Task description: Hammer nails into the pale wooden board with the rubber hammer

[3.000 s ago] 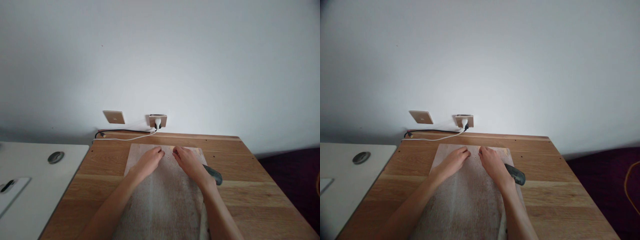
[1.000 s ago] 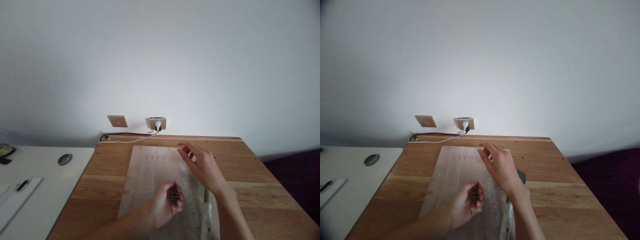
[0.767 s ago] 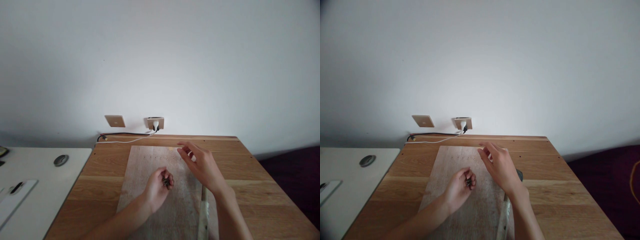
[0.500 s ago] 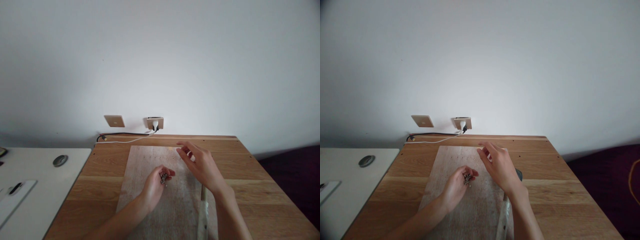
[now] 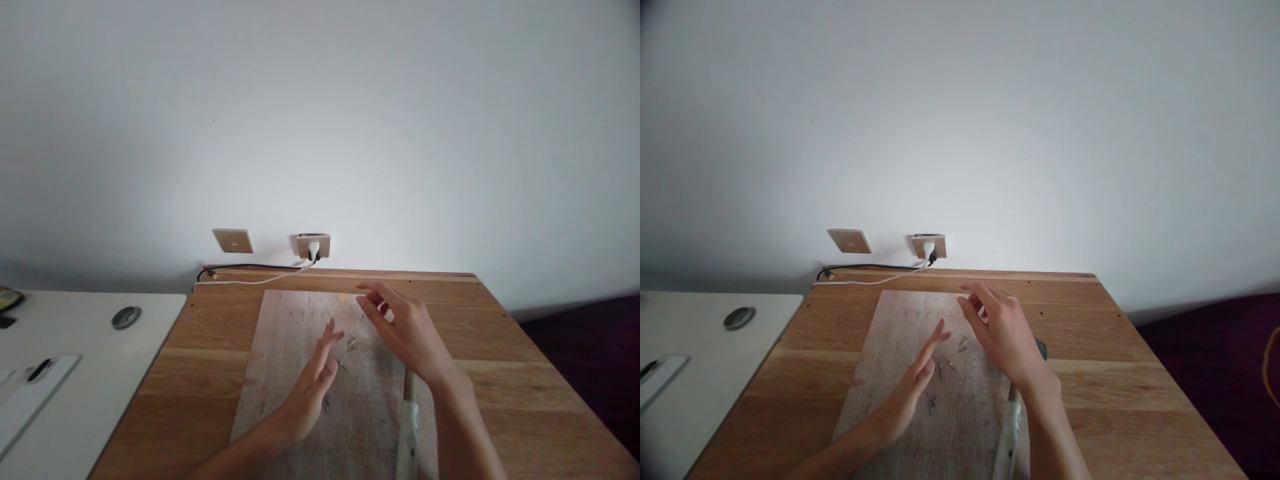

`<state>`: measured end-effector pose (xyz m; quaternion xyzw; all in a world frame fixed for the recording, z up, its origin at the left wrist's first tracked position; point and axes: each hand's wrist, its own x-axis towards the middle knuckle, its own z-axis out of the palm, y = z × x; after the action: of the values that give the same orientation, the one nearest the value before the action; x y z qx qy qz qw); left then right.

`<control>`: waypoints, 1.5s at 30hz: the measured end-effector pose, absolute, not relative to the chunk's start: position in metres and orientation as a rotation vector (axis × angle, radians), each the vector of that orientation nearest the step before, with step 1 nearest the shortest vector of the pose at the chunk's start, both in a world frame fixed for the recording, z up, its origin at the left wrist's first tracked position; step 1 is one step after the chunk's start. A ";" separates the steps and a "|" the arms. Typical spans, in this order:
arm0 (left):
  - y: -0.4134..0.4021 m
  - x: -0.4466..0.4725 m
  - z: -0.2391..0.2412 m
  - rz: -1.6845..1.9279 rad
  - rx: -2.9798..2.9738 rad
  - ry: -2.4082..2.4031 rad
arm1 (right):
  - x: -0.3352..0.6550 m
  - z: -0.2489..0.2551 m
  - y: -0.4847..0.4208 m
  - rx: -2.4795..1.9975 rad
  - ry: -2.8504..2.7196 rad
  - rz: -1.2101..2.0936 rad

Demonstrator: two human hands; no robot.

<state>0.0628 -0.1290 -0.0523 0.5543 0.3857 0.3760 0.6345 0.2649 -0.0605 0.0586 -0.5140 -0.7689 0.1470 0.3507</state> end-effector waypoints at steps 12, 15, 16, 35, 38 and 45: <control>-0.150 0.004 -0.059 0.828 1.802 1.267 | 0.277 0.067 -0.070 -1.377 -1.919 0.362; -0.159 -0.029 -0.065 0.943 1.774 1.499 | 0.297 0.067 -0.071 -1.444 -1.889 0.295; -0.162 -0.041 -0.066 0.966 1.764 1.579 | 0.307 0.064 -0.072 -1.486 -1.868 0.258; -0.209 -0.064 -0.091 0.947 1.574 1.795 | 0.358 -0.110 -0.213 -2.191 -1.448 0.253; -0.211 -0.062 -0.091 0.962 1.508 1.783 | 0.352 -0.106 -0.207 -2.177 -1.421 0.275; -0.205 -0.076 -0.088 1.030 1.496 1.936 | 0.324 -0.102 -0.205 -2.001 -1.394 0.521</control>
<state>-0.0761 -0.2054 -0.0882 0.5468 0.7079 0.3764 0.2411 0.3236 -0.2050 -0.1020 -0.7606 -0.5300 0.1980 0.3184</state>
